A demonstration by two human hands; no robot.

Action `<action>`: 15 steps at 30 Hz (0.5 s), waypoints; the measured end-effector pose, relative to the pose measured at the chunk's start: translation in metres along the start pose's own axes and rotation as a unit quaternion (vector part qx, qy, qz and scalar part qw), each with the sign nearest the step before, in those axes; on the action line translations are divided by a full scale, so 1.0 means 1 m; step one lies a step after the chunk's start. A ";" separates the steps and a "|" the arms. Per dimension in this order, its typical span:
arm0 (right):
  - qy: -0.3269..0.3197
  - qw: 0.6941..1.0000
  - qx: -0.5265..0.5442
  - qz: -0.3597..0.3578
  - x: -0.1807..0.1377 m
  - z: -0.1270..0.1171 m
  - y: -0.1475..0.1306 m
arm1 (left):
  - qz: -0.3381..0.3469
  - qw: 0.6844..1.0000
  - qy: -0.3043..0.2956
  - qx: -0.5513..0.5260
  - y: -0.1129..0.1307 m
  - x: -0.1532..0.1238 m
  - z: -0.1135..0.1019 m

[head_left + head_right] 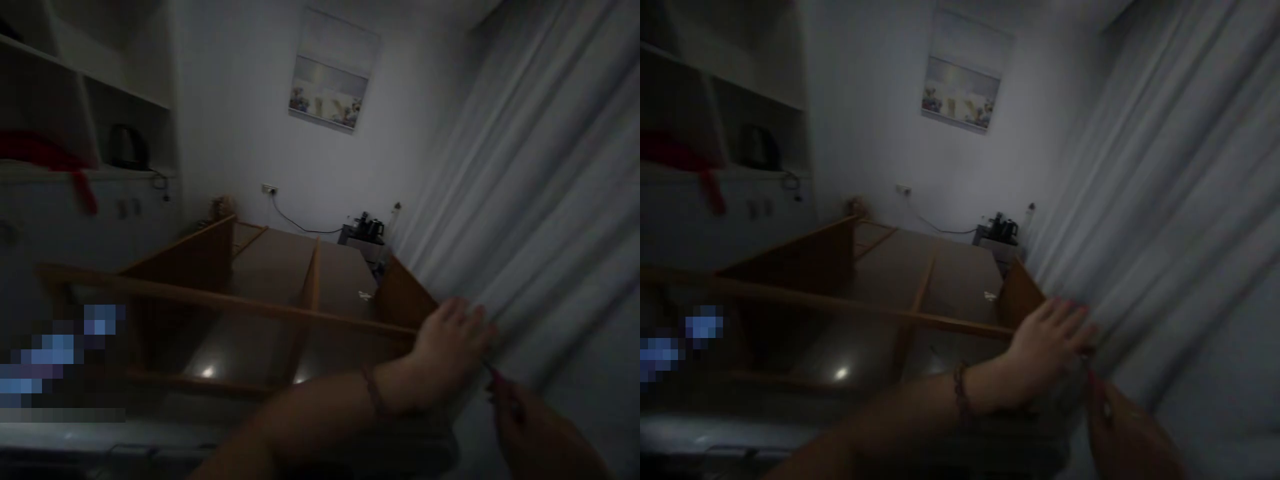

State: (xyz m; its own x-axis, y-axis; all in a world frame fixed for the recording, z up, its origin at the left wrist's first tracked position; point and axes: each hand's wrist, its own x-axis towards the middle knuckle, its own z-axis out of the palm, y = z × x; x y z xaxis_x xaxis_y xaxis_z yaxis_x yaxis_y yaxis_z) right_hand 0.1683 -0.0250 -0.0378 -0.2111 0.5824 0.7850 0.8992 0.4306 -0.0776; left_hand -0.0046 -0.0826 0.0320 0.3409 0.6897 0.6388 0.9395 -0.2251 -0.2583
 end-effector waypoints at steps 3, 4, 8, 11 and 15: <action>0.002 0.995 -0.087 -0.058 -0.002 -0.007 -0.004 | -0.054 0.995 -0.061 -0.064 -0.003 0.013 0.020; 0.013 0.994 -0.093 -0.058 -0.001 -0.008 -0.009 | -0.069 0.991 -0.082 -0.074 -0.002 0.014 0.024; 0.033 0.998 -0.045 -0.034 -0.003 -0.005 -0.028 | -0.097 0.986 -0.109 -0.086 0.004 0.009 0.027; 0.025 0.999 0.033 0.015 -0.006 -0.003 -0.034 | -0.104 0.986 -0.106 -0.081 0.006 0.008 0.028; 0.013 0.993 0.090 0.078 -0.007 -0.003 -0.040 | -0.097 0.987 -0.102 -0.077 0.006 0.010 0.031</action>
State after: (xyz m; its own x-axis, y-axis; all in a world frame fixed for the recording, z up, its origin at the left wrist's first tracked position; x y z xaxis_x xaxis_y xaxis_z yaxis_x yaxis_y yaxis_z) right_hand 0.1346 -0.0487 -0.0377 -0.0630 0.6350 0.7700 0.8362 0.4548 -0.3066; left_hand 0.0036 -0.0564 0.0143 0.1555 0.8510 0.5016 0.9858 -0.1666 -0.0228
